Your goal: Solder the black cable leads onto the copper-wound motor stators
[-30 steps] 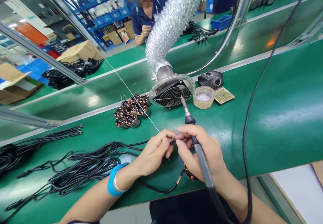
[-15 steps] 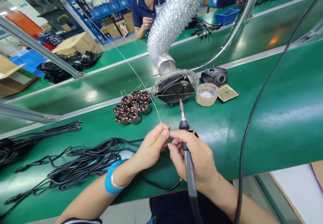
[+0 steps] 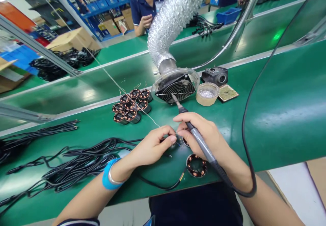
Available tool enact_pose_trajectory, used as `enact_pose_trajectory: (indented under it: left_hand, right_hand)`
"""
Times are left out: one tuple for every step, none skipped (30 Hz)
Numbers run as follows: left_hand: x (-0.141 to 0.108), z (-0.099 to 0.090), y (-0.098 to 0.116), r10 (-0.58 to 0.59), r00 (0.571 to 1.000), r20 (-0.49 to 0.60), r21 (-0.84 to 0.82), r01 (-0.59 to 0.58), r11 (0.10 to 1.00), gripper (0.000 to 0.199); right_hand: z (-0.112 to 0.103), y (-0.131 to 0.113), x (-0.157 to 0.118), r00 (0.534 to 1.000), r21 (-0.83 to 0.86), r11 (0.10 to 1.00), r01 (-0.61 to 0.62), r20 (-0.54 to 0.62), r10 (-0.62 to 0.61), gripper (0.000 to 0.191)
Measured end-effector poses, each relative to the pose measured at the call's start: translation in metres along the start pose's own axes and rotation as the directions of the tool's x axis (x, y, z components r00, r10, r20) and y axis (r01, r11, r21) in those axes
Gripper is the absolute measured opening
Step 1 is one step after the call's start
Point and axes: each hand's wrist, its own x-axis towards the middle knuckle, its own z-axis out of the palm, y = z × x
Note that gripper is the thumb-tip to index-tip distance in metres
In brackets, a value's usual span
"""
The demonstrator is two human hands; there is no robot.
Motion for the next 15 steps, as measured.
enact_pose_trajectory:
  left_hand:
    - [0.001,0.0,-0.002,-0.011,1.0,0.01,-0.033,0.011,0.999,0.024]
    - [0.003,0.0,-0.003,-0.028,0.999,0.021,-0.065,0.03,0.997,0.024]
    - [0.003,0.0,-0.004,-0.046,0.998,0.032,-0.091,0.049,0.995,0.024]
    - [0.004,0.0,-0.005,-0.061,0.997,0.039,-0.112,0.066,0.992,0.024]
    - [0.004,0.001,-0.006,-0.073,0.996,0.042,-0.134,0.078,0.988,0.024]
    - [0.005,0.002,-0.006,-0.083,0.996,0.045,-0.164,0.089,0.982,0.024]
    - [0.005,0.002,-0.007,-0.093,0.994,0.052,-0.208,0.102,0.973,0.025]
    - [0.005,0.003,-0.007,-0.105,0.993,0.062,-0.268,0.118,0.956,0.027]
    - [0.005,0.003,-0.007,-0.12,0.99,0.076,-0.338,0.138,0.931,0.029]
    - [0.006,0.004,-0.007,-0.135,0.987,0.093,-0.41,0.161,0.898,0.031]
    - [0.007,0.004,-0.008,-0.151,0.982,0.115,-0.477,0.188,0.859,0.033]
    - [0.007,0.005,-0.008,-0.17,0.975,0.14,-0.536,0.219,0.815,0.035]
    - [0.008,0.005,-0.008,-0.188,0.968,0.166,-0.584,0.25,0.772,0.036]
    - [0.01,0.006,-0.008,-0.202,0.961,0.191,-0.619,0.278,0.735,0.037]
    - [0.011,0.007,-0.007,-0.214,0.954,0.211,-0.645,0.3,0.703,0.037]
  right_hand:
    - [-0.001,0.002,-0.001,1.0,0.031,0.999,-0.008,0.023,0.008,0.035]
    - [-0.002,0.004,-0.001,0.999,0.053,0.998,-0.014,0.042,0.012,0.035]
    - [-0.002,0.005,-0.002,0.998,0.069,0.997,-0.018,0.055,0.014,0.035]
    - [-0.003,0.005,-0.002,0.998,0.077,0.997,-0.017,0.061,0.013,0.035]
    - [-0.003,0.006,-0.002,0.998,0.076,0.997,-0.011,0.061,0.006,0.035]
    - [-0.003,0.007,-0.003,0.998,0.063,0.998,0.003,0.055,-0.007,0.035]
    - [-0.004,0.007,-0.003,0.999,0.042,0.999,0.025,0.044,-0.027,0.035]
    - [-0.004,0.008,-0.003,0.998,0.013,0.999,0.053,0.032,-0.053,0.035]
    - [-0.004,0.008,-0.003,0.996,-0.019,0.996,0.085,0.02,-0.085,0.035]
    - [-0.003,0.009,-0.003,0.993,-0.05,0.992,0.115,0.012,-0.115,0.034]
    - [-0.002,0.009,-0.003,0.989,-0.075,0.986,0.147,0.007,-0.147,0.033]
    - [0.0,0.01,-0.003,0.983,-0.097,0.979,0.182,-0.007,-0.183,0.033]
    - [0.002,0.011,-0.003,0.975,-0.113,0.97,0.215,-0.027,-0.22,0.033]
    - [0.005,0.011,-0.003,0.966,-0.124,0.962,0.245,-0.057,-0.253,0.033]
    - [0.008,0.012,-0.004,0.956,-0.129,0.956,0.265,-0.093,-0.278,0.034]
